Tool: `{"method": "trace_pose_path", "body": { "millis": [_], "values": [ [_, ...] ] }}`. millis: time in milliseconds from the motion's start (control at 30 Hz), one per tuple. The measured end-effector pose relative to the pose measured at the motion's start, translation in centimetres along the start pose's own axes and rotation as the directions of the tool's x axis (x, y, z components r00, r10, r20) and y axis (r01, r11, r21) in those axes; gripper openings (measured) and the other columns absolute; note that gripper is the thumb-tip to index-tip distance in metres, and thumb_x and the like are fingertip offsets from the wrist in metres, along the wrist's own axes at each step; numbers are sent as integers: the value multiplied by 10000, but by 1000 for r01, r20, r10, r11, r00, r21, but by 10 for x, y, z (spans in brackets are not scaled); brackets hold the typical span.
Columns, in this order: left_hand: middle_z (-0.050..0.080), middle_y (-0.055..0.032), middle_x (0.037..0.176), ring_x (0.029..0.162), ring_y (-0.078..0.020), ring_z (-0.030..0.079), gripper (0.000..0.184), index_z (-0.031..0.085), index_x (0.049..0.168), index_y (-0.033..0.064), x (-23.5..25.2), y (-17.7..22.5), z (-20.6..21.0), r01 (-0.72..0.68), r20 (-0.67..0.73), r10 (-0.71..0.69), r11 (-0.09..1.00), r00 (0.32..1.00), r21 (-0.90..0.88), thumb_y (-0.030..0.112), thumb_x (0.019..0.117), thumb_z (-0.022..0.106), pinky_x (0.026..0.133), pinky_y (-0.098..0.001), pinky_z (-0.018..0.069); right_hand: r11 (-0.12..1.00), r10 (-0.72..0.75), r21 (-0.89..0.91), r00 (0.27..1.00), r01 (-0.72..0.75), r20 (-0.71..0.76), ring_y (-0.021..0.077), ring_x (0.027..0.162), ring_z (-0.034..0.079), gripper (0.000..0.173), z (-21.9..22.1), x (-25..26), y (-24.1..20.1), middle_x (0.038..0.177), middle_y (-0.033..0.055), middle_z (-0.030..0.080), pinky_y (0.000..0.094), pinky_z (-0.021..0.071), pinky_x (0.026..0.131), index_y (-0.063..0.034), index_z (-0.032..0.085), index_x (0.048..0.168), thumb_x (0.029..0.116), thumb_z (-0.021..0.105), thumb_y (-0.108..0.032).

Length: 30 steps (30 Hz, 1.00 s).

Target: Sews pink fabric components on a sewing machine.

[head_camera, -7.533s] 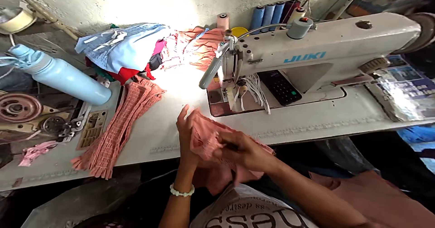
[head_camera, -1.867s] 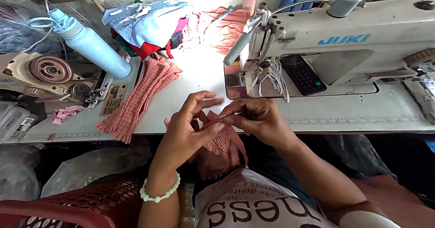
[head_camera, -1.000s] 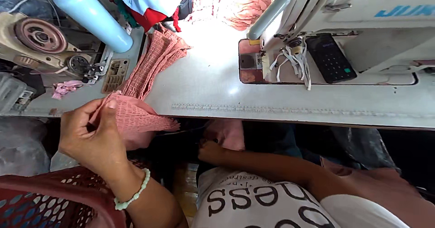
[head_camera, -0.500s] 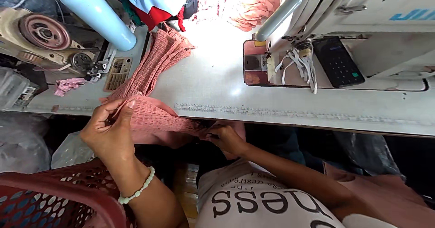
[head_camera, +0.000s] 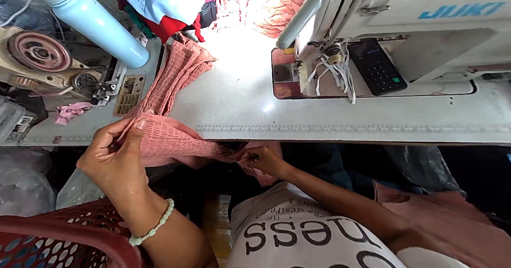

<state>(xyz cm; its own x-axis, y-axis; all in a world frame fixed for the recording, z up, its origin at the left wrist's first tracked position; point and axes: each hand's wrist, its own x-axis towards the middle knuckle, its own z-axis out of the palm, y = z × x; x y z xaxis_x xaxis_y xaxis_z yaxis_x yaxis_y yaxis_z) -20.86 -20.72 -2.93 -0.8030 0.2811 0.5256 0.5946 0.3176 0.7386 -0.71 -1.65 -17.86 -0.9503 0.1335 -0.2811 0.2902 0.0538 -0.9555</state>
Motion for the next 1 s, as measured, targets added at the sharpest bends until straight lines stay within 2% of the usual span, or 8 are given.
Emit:
{"method": "trace_pose_path", "body": {
  "millis": [100,300,433,500,600,667,867,1000],
  "values": [
    [685,46,965,848,54,612,195,693,1060,-1,-1,0,-5,1,-14,-1,1000,1000,-6,98,903,751,755,-128,502,998,30,-49,1000,-30,2,73,667,542,238,-3,-4,-8,908,88,652,232,461,595,22,689,1175,951,639,-39],
    [691,41,995,880,35,625,192,690,1068,0,-2,5,-4,-6,29,8,998,1000,-55,86,904,741,786,-157,521,979,-165,-135,983,154,-75,156,938,669,189,-9,-23,-6,1039,154,727,303,531,872,23,752,1078,970,619,-57],
    [711,125,970,888,30,661,121,719,1012,98,-7,33,14,-48,172,92,969,981,-241,94,894,745,801,-171,558,841,-477,-373,863,393,-167,170,842,683,177,-23,-48,-29,971,140,722,301,570,783,-6,747,1042,966,588,-20],
    [711,143,950,857,20,667,105,749,994,159,-11,53,30,-45,275,148,936,950,-349,148,891,767,761,-170,571,741,-597,-461,793,488,-121,169,899,676,183,-36,-63,-54,1015,130,687,284,571,790,-45,728,1066,990,563,-23],
    [711,110,898,811,-13,682,100,768,973,176,-20,80,59,43,410,175,882,895,-470,172,875,784,721,-189,589,623,-736,-372,677,688,17,109,979,642,159,-50,-85,-96,1018,107,657,200,534,866,-46,687,1061,1051,537,-99],
    [714,85,877,782,-20,676,94,772,960,151,-24,92,75,104,475,176,856,862,-506,137,867,783,702,-187,584,575,-803,-265,597,774,1,82,957,641,164,-49,-91,-116,967,100,666,177,523,869,-11,678,1046,1054,569,-133],
    [738,30,825,735,-31,687,113,773,920,101,-38,109,95,389,612,46,735,789,-556,36,828,784,692,-201,590,696,-703,-266,556,667,-443,-31,780,618,85,-52,-69,-123,931,18,706,106,514,675,4,727,975,942,704,-72],
    [741,59,825,744,5,677,121,779,930,118,-41,108,97,439,603,-17,702,797,-561,22,870,738,703,-170,572,745,-585,-102,573,659,-575,-39,673,596,49,-49,-59,-120,893,-28,694,110,510,588,-37,707,957,914,728,-50]
  ]
}}
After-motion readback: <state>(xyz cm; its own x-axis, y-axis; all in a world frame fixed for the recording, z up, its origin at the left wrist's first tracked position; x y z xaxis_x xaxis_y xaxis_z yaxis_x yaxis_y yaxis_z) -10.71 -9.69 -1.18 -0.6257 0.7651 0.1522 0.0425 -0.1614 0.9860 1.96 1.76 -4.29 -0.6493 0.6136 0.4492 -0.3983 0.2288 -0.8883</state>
